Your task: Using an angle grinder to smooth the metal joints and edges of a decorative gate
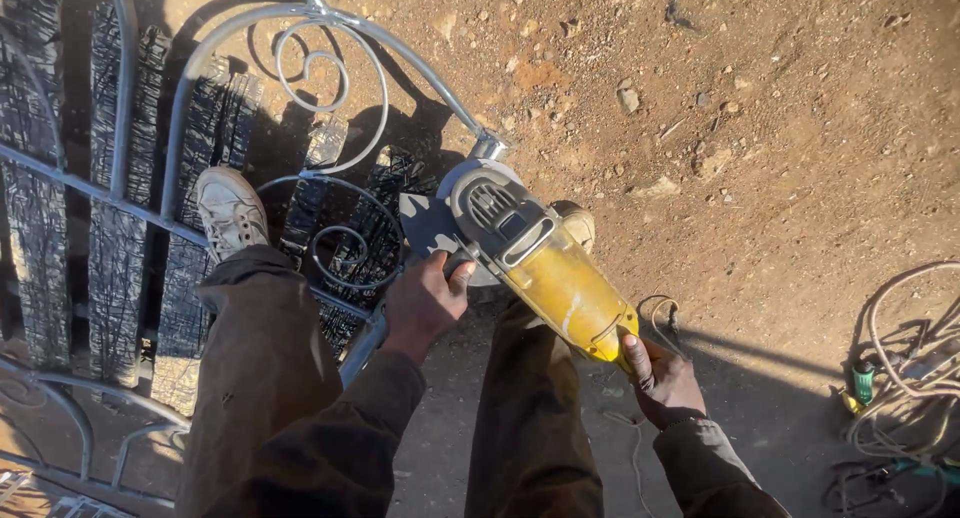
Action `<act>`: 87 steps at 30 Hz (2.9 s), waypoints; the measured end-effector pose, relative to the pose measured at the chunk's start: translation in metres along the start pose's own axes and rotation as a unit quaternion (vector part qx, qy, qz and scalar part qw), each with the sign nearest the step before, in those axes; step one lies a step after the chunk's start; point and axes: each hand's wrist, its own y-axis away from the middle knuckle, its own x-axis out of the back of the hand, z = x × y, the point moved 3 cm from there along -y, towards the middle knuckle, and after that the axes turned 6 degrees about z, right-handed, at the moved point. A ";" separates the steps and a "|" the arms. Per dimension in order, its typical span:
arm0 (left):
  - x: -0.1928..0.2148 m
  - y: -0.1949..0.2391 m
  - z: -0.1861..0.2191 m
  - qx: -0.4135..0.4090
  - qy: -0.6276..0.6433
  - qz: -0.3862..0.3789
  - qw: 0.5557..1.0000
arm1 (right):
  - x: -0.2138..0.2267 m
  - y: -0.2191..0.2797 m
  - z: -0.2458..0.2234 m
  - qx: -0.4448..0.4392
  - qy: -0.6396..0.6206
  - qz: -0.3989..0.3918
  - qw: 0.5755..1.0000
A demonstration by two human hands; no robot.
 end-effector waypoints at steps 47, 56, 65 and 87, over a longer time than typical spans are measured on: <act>0.249 -0.215 0.066 -0.294 -0.382 -0.127 0.867 | -0.174 0.128 -0.318 -0.189 -0.476 0.043 0.858; 0.193 -0.223 0.048 -0.448 -0.374 -0.088 0.807 | -0.398 0.049 -0.368 -0.201 -0.586 0.240 0.747; 0.217 -0.207 0.062 -0.449 -0.355 -0.037 0.819 | -0.357 0.033 -0.328 -0.142 -0.568 0.249 0.771; 0.192 -0.212 0.042 -0.312 -0.382 -0.077 0.867 | -0.369 0.052 -0.300 -0.149 -0.494 0.265 0.815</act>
